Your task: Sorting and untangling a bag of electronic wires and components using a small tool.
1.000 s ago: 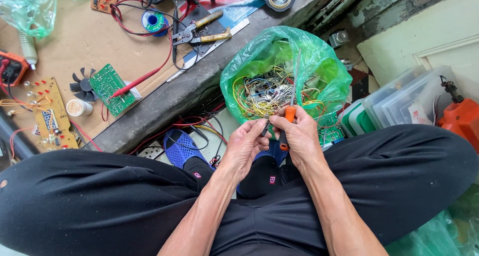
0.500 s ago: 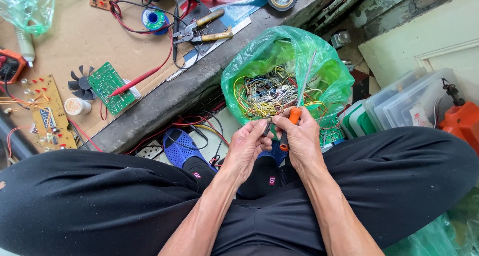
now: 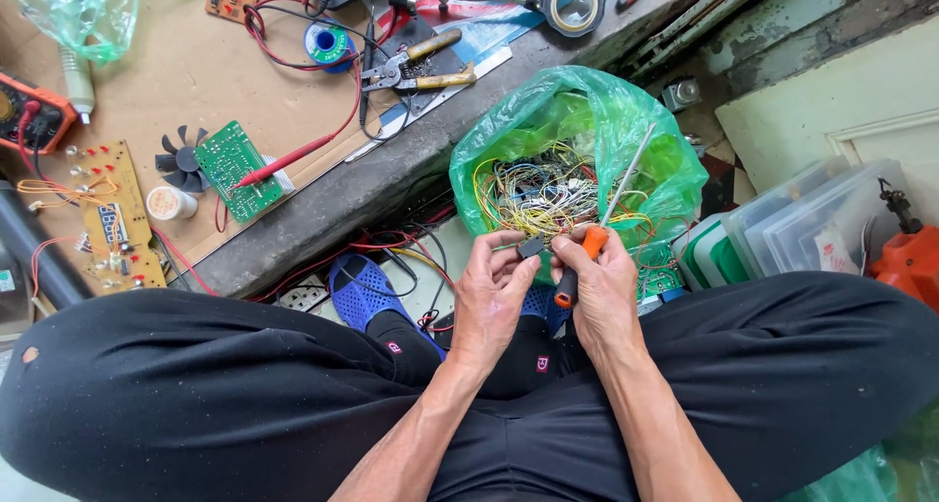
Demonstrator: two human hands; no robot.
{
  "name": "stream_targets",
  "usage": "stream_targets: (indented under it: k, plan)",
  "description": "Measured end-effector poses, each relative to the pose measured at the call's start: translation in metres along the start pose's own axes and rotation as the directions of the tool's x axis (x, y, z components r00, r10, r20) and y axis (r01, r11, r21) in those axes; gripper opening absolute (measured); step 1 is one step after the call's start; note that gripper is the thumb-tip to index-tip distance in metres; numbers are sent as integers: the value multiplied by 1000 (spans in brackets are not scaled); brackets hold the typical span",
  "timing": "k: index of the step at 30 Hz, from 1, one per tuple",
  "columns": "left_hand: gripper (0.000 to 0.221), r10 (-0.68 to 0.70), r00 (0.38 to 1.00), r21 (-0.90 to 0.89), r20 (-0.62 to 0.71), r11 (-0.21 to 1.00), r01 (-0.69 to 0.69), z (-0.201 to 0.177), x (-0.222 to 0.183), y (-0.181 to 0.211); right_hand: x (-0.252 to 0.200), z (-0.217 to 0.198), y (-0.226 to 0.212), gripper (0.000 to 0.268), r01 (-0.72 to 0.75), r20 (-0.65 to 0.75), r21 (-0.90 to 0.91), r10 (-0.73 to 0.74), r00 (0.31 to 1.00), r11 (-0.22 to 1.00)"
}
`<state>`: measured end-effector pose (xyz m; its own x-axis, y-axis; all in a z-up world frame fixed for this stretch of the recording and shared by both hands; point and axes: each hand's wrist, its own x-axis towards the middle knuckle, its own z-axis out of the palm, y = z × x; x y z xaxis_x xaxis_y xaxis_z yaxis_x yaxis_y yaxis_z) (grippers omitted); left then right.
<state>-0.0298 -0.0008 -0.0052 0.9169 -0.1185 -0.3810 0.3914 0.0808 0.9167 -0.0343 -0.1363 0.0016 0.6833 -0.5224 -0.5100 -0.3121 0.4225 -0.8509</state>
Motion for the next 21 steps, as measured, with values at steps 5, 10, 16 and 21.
stream_targets:
  k: [5, 10, 16, 21]
  plan:
    - [38, -19, 999, -2, -36, 1000, 19, 0, 0, 4, -2, 5, -2, 28, 13, 1, -4, -13, 1000, 1000]
    - [39, -20, 997, 9, -72, 1000, 21, -1, 3, 1, -1, 8, 3, 27, 17, 0, -5, -17, 1000, 1000]
    - [36, -53, 995, -7, -85, 999, 53, -3, 4, 2, 1, 10, 2, 25, 11, -15, -29, -11, 1000, 1000]
    - [34, -71, 992, 5, -103, 997, 71, -4, 6, 1, 5, 13, 6, 24, 11, -31, -29, -12, 999, 1000]
